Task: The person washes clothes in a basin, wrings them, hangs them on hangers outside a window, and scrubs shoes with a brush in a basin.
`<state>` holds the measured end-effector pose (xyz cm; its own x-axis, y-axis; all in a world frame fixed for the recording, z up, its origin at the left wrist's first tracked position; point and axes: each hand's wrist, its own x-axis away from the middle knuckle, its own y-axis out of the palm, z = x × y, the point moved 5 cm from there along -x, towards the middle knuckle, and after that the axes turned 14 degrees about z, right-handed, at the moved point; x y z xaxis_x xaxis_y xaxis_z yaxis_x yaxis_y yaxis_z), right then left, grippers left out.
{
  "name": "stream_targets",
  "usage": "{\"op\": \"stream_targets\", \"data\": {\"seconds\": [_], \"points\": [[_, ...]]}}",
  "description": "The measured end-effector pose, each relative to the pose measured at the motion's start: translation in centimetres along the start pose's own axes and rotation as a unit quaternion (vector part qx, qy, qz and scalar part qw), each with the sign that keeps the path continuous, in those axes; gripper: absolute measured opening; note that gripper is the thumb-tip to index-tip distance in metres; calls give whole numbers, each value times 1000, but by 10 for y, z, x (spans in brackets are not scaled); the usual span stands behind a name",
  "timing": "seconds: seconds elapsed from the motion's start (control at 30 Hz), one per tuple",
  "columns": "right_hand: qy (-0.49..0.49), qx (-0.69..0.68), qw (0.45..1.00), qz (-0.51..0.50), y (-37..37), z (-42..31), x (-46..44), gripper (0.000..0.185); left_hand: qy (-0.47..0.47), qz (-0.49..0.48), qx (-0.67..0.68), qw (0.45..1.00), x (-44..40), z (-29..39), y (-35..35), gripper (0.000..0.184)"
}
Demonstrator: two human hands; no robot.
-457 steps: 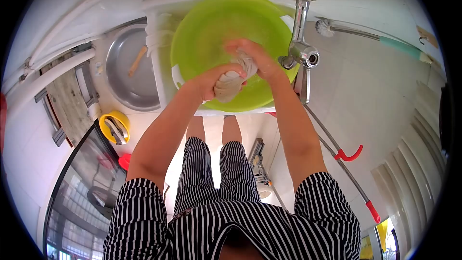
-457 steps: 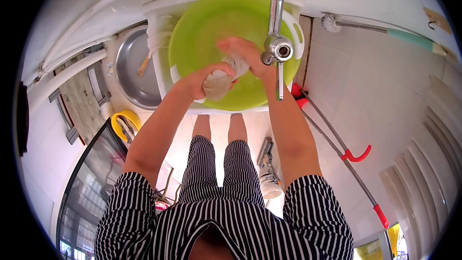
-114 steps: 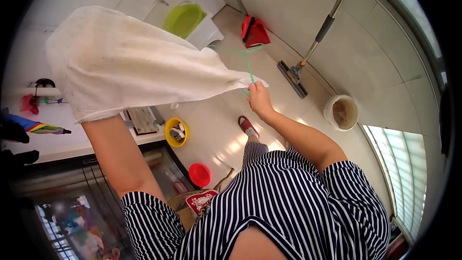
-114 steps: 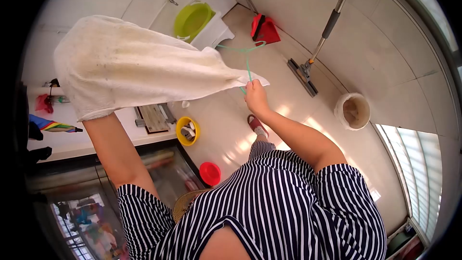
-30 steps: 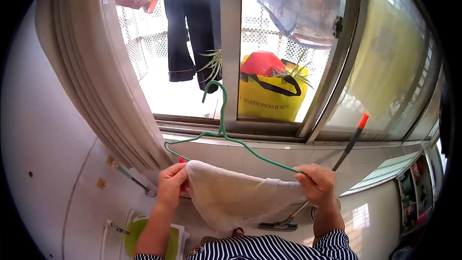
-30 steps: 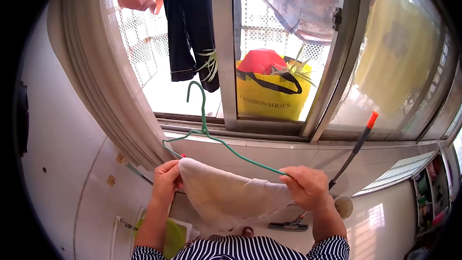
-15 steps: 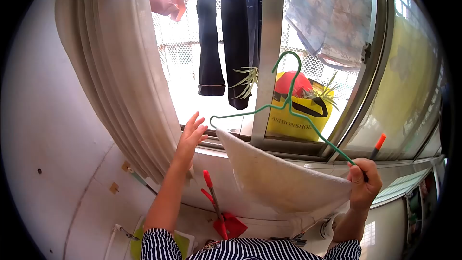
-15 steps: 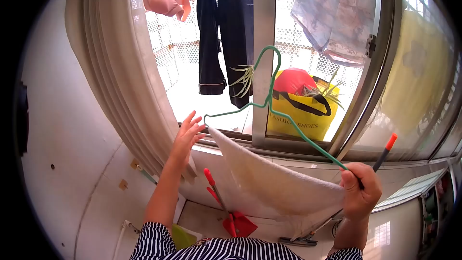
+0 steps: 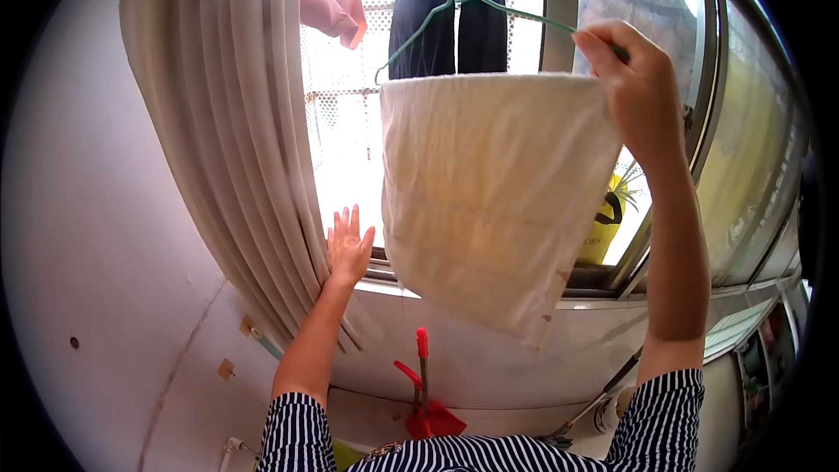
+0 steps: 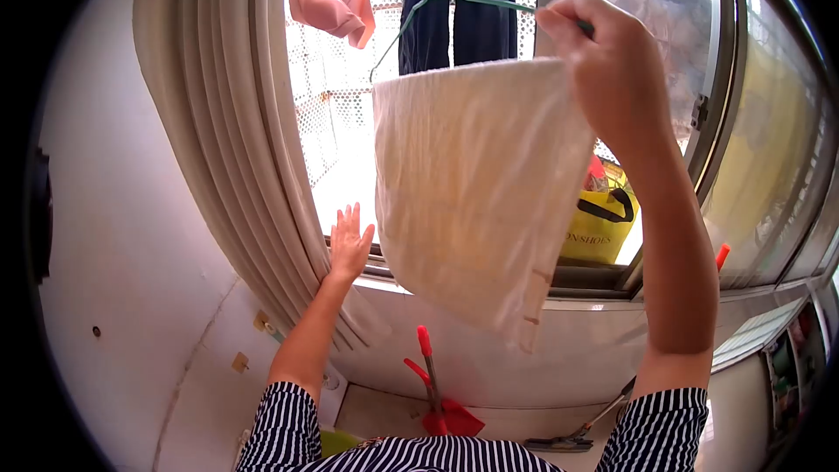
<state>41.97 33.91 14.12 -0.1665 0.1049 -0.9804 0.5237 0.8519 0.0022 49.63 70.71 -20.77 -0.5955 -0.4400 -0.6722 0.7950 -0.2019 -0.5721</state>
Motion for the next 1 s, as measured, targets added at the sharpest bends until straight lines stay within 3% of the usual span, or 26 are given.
{"op": "stream_targets", "data": {"seconds": [0.07,0.13,0.27,0.33,0.37,0.47,0.53,0.63,0.73,0.8,0.93,1.0], "points": [[-51,31,998,24,39,-10,-28,25,45,-31,-51,997,7,-10,19,68],[-54,57,997,17,78,-12,-60,22,14,-74,-32,997,12,-12,25,72],[-185,37,959,211,172,0,-119,14,-51,-112,7,992,31,-29,41,75],[-258,-1,941,220,222,29,-156,10,-41,-115,0,993,40,-41,51,75],[-179,-32,960,214,222,13,-154,7,-18,-105,-9,994,43,-38,48,74],[-176,18,954,243,307,57,-209,7,0,-73,19,997,48,-38,52,72],[-216,59,941,254,324,45,-216,10,-13,-80,38,996,48,-35,48,69],[-160,145,956,198,343,33,-229,16,-5,-84,39,996,51,-34,46,67],[-82,87,977,178,353,27,-243,17,-4,-92,38,995,51,-34,46,67],[-89,173,964,182,372,30,-264,19,-16,-87,48,995,51,-34,45,67],[-90,166,965,180,386,22,-276,23,-39,-110,70,991,50,-33,39,67],[-122,251,955,97,382,10,-271,20,-40,-127,72,988,51,-34,41,68]]}}
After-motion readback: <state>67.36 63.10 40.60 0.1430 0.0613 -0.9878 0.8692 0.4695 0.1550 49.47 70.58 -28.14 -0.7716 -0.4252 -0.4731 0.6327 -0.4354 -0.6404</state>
